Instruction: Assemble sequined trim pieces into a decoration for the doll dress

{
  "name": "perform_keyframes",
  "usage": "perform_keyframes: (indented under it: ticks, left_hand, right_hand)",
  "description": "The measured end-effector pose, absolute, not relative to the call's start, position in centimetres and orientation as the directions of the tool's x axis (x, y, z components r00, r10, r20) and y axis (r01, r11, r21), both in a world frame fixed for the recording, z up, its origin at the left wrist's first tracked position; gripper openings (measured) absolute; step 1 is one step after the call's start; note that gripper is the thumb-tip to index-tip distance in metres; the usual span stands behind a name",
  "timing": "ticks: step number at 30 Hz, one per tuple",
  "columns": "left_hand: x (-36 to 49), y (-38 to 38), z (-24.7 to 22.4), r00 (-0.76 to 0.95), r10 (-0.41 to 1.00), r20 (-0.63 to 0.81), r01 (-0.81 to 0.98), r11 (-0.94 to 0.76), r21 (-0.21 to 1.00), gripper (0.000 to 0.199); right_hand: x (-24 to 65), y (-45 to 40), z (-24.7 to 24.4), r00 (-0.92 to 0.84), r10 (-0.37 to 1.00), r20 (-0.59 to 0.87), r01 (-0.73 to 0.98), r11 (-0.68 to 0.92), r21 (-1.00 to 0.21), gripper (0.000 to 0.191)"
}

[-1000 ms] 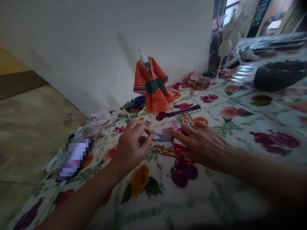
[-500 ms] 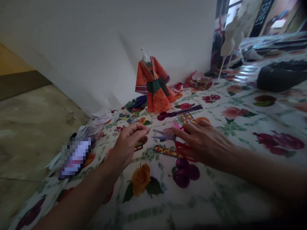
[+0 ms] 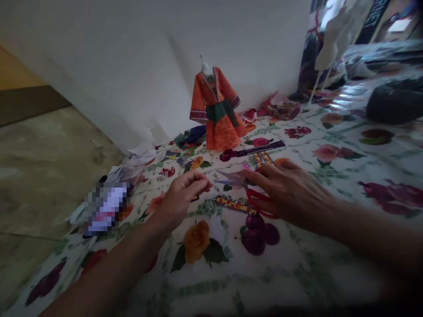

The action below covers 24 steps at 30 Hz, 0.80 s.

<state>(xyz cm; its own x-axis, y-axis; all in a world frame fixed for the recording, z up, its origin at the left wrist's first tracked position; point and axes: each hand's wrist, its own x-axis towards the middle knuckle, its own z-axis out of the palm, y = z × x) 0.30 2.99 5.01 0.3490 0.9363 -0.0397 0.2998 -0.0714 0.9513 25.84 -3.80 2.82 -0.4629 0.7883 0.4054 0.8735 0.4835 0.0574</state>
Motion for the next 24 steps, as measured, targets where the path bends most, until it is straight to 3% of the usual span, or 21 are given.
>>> perform_keyframes:
  ticks: [10, 24]
  left_hand:
    - [0.8, 3.4, 3.8, 0.463, 0.886, -0.028, 0.444, -0.204, 0.873, 0.013]
    - [0.2, 3.2, 3.3, 0.499, 0.866, 0.042, 0.497, -0.326, 0.804, 0.012]
  right_hand:
    - [25.9, -3.9, 2.9, -0.464, 0.681, 0.566, 0.838, 0.544, 0.033, 0.039]
    - [26.3, -3.7, 3.2, -0.409, 0.659, 0.631, 0.769, 0.621, -0.149, 0.046]
